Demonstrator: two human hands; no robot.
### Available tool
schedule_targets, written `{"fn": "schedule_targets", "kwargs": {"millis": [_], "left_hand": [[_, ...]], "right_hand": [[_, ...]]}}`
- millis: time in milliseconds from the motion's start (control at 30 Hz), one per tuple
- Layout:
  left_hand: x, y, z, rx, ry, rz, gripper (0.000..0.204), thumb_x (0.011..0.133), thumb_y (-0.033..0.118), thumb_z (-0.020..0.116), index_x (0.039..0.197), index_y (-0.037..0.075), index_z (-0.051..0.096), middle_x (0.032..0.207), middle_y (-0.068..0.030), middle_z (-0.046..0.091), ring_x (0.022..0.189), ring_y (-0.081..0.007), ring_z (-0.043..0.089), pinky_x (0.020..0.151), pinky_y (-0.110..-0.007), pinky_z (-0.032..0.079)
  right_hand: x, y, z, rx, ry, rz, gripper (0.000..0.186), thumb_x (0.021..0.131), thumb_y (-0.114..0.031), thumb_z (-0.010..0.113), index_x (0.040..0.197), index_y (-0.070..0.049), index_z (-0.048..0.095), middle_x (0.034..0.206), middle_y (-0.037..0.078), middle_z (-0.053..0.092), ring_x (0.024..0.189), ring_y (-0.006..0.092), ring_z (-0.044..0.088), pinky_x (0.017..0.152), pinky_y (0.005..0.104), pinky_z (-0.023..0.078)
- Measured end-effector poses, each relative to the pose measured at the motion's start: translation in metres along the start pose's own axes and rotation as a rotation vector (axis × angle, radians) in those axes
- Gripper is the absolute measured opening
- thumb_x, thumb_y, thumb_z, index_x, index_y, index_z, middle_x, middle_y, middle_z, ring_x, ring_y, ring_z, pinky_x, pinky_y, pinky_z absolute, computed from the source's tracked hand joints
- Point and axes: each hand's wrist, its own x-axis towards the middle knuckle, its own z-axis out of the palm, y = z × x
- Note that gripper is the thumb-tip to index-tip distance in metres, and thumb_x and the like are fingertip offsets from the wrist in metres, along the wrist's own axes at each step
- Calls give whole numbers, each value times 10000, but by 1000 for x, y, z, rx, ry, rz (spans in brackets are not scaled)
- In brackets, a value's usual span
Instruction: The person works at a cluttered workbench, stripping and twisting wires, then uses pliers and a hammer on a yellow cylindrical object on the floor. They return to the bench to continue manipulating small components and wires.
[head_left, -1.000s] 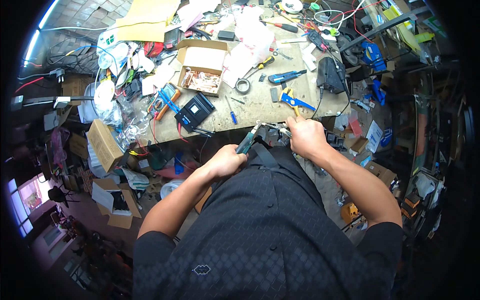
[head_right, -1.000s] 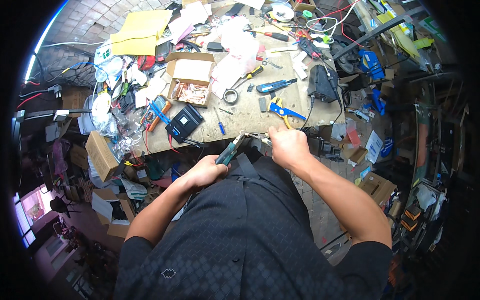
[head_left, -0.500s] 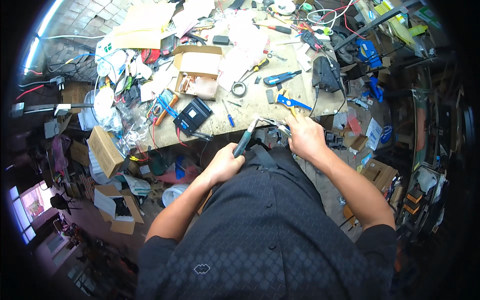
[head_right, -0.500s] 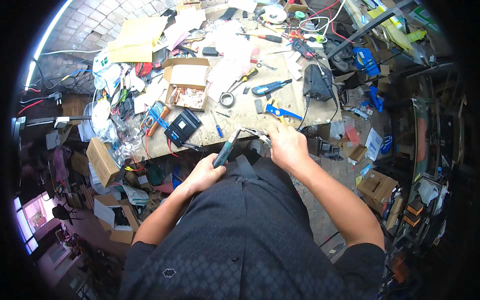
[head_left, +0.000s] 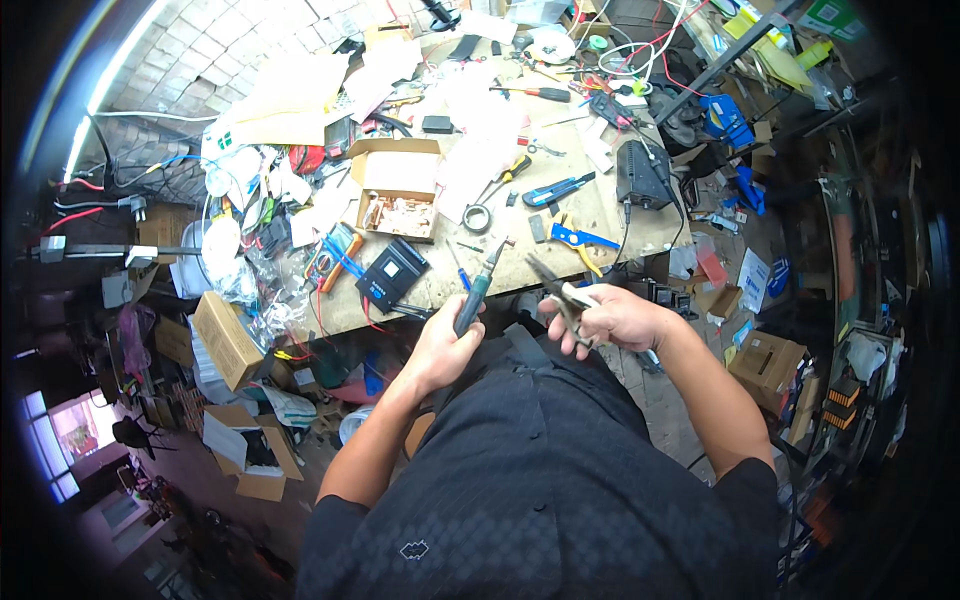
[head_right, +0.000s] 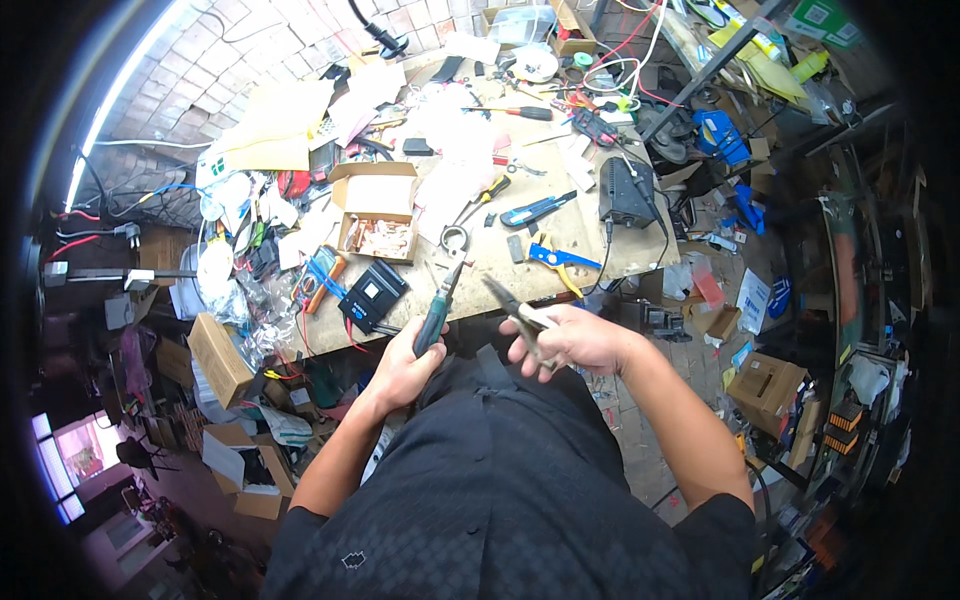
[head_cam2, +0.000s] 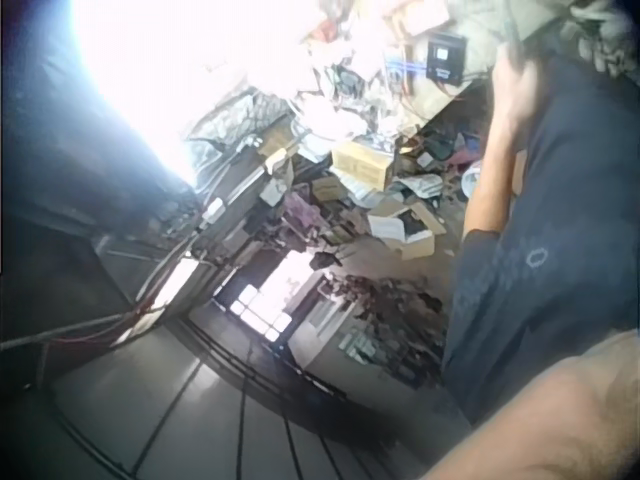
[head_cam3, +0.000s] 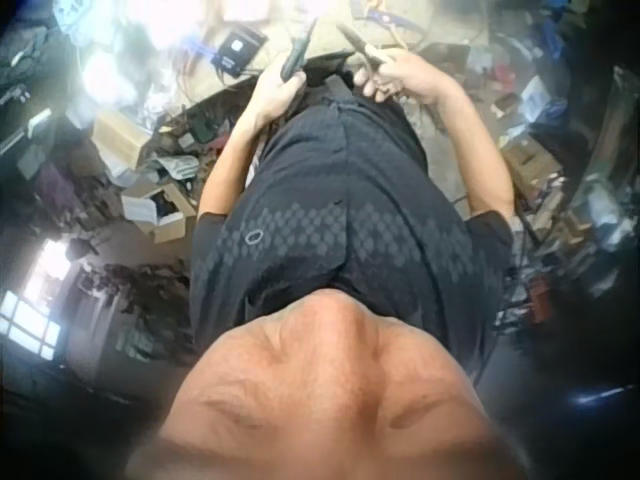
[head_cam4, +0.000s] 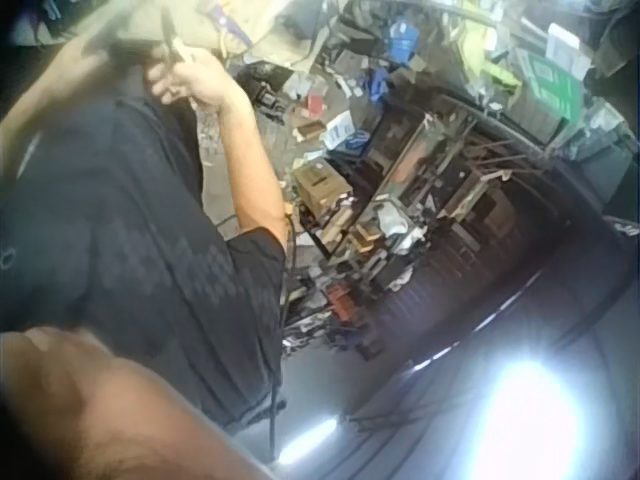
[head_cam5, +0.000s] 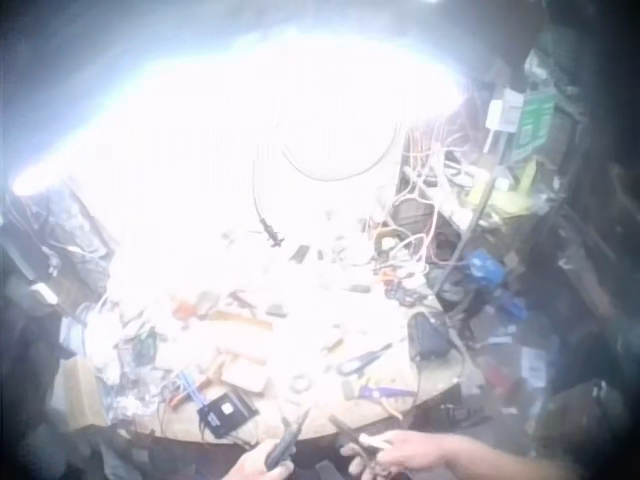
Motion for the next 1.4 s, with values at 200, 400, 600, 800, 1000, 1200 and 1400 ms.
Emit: {"fn": "schedule_targets", "kwargs": {"millis": [200, 400, 600, 800, 1000, 1200, 1400], "left_hand": [[-1, 0, 6, 1, -23, 99, 301, 927, 101, 639, 1214, 22, 594, 953, -61, 612, 887, -154, 591, 848, -320, 500], [-1, 0, 5, 72, -20, 137, 310, 927, 91, 637, 1224, 24, 585, 960, -86, 608, 884, -182, 599, 846, -332, 502], [0, -6, 1, 201, 24, 251, 332, 928, 54, 620, 1255, 18, 574, 946, -100, 587, 839, -218, 601, 820, -340, 510], [1, -14, -2, 256, 85, 428, 398, 908, 3, 629, 1298, 4, 547, 1027, -183, 603, 922, -364, 633, 869, -399, 524], [-6, -5, -19, 354, 73, 446, 432, 883, -15, 646, 1302, -6, 539, 1107, -227, 630, 1027, -433, 648, 908, -418, 528], [-20, 21, -11, 280, 69, 380, 381, 926, 35, 626, 1296, -5, 543, 1048, -212, 622, 966, -402, 647, 894, -400, 514], [-29, 28, -4, 279, 33, 282, 312, 928, 57, 628, 1229, 14, 561, 960, -182, 599, 870, -370, 636, 823, -404, 517]], "right_hand": [[6, 2, -3, 210, -187, -54, 659, 822, -11, 518, 1471, 84, 454, 1125, 155, 694, 908, 224, 726, 766, 367, 619], [9, 9, -11, 339, -324, -54, 627, 832, -45, 555, 1441, 89, 491, 1072, 163, 704, 842, 233, 715, 717, 360, 596], [5, 20, -10, 450, -497, -81, 597, 844, -99, 591, 1412, 69, 519, 1088, 203, 700, 843, 253, 700, 732, 379, 562], [9, 29, 6, 522, -634, -126, 562, 833, -111, 600, 1374, 32, 543, 1077, 180, 676, 860, 254, 657, 739, 357, 515], [-7, 22, 35, 497, -436, 17, 220, 984, -252, 676, 1043, -124, 507, 809, -11, 453, 629, 85, 389, 544, 241, 351], [-23, 14, 55, 123, -103, -184, 196, 938, -136, 706, 998, -84, 527, 771, -30, 514, 602, 62, 436, 541, 246, 361], [-9, 37, 45, -558, 341, -488, 138, 877, -99, 675, 941, -40, 567, 774, 74, 593, 709, 201, 588, 669, 363, 483]]}}
